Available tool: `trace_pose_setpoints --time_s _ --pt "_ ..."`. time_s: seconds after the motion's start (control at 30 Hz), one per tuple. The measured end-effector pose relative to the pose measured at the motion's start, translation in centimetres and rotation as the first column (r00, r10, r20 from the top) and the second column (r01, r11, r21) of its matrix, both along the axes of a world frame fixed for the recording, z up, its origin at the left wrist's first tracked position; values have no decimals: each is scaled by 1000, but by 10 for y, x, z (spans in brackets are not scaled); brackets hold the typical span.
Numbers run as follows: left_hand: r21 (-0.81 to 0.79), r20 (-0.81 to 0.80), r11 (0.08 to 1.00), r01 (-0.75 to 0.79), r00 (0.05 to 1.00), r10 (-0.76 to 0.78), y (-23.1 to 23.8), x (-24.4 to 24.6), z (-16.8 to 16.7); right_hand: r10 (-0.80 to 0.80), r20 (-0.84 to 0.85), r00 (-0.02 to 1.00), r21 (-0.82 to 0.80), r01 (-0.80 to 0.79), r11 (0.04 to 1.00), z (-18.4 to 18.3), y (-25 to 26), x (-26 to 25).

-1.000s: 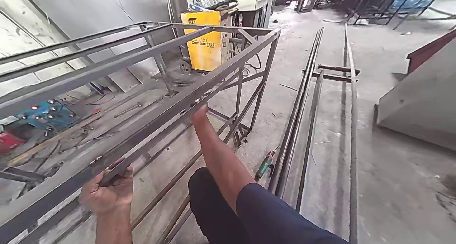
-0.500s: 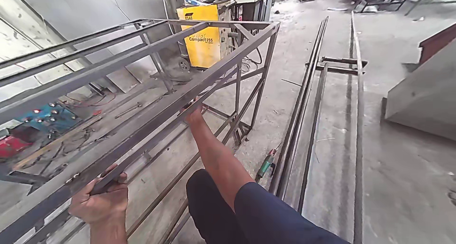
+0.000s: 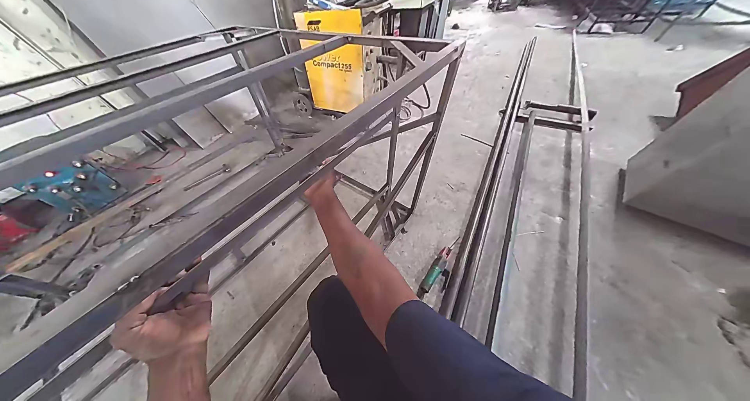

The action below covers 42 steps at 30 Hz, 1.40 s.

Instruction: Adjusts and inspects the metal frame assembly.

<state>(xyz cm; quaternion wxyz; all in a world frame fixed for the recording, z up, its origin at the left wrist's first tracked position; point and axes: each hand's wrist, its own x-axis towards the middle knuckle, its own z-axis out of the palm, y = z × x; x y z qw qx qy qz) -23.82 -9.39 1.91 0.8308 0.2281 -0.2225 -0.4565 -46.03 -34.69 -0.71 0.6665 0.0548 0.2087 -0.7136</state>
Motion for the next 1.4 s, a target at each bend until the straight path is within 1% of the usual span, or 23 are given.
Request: trace_pose_setpoints --time_s 0.1,0.17,0.23,0.27,0.4,0.47,0.57,0.63,0.67,0.73,0.8,0.87,0.93,0.97,1.0,1.07,1.1,1.13,1.17,1.2,1.27,1.37,1.4 --pt "20 -7 999 -38 999 38 -1 -1 1 -31 21 999 23 31 999 -7 -4 1" --pt "16 6 999 -36 999 36 -2 -1 1 -10 -2 1000 -9 10 1000 13 4 -3" --pt "27 29 999 -38 999 37 -2 1 0 35 99 994 -168 -18 986 19 2 -6" --pt "37 37 999 -40 999 38 -1 1 -1 49 116 992 -194 -26 981 13 1 -6" --pt "13 49 999 -49 998 48 -2 2 -3 0 38 999 -46 2 999 5 -1 -2" --pt "16 68 999 -49 997 47 -1 1 -3 -5 -23 1000 -110 2 994 -10 5 -4" --pt "33 46 997 -65 997 64 -2 0 -1 -23 -128 992 73 33 997 -24 -9 -5" --pt "49 31 997 -67 997 65 -2 -1 0 -22 -113 993 146 38 989 -24 -14 -9" --pt "56 31 996 -68 997 67 -2 -2 1 -28 -89 996 121 39 992 -19 -13 -12" --pt "48 32 997 -64 998 62 -2 -1 1 -42 -22 999 -63 40 997 2 -7 -16" --pt "44 42 997 -66 997 64 -2 -1 0 -34 86 996 -165 47 985 17 -9 -16" --pt "58 37 996 -70 997 68 -2 -3 2 8 108 994 -187 12 982 13 -2 -17" --pt "54 29 997 -60 998 59 -1 -3 1 18 24 1000 -72 -16 997 -1 -5 -15" --pt "53 29 997 -63 998 62 -1 -3 1 11 1 1000 -65 -11 998 -10 -7 -14" --pt "52 34 996 -69 997 67 -1 -3 0 -18 -24 1000 -23 18 1000 -18 -13 -12" --pt "40 32 997 -66 997 65 -2 -2 0 -49 -103 994 160 65 985 -27 -27 -8" --pt "36 32 997 -64 998 62 -2 -2 0 -57 -98 994 187 74 980 -28 -29 -8" --pt "37 30 997 -62 998 61 -2 -3 0 -60 -79 995 155 72 985 -26 -26 -11" --pt "39 30 997 -62 998 61 -2 -2 1 -63 -61 996 55 66 996 -20 -20 -13" --pt "35 28 998 -59 998 58 -2 -1 1 -57 -41 998 -62 55 997 -8 -15 -15" --pt "23 32 998 -51 998 50 -2 1 -1 -34 24 999 -158 38 987 17 -12 -16" --pt "2 28 999 -42 999 42 -5 2 -1 -2 -36 999 -143 -3 990 1 -18 -16" --pt "4 33 999 -39 999 39 -3 2 -2 7 -137 991 -175 -31 984 -15 -14 -18"
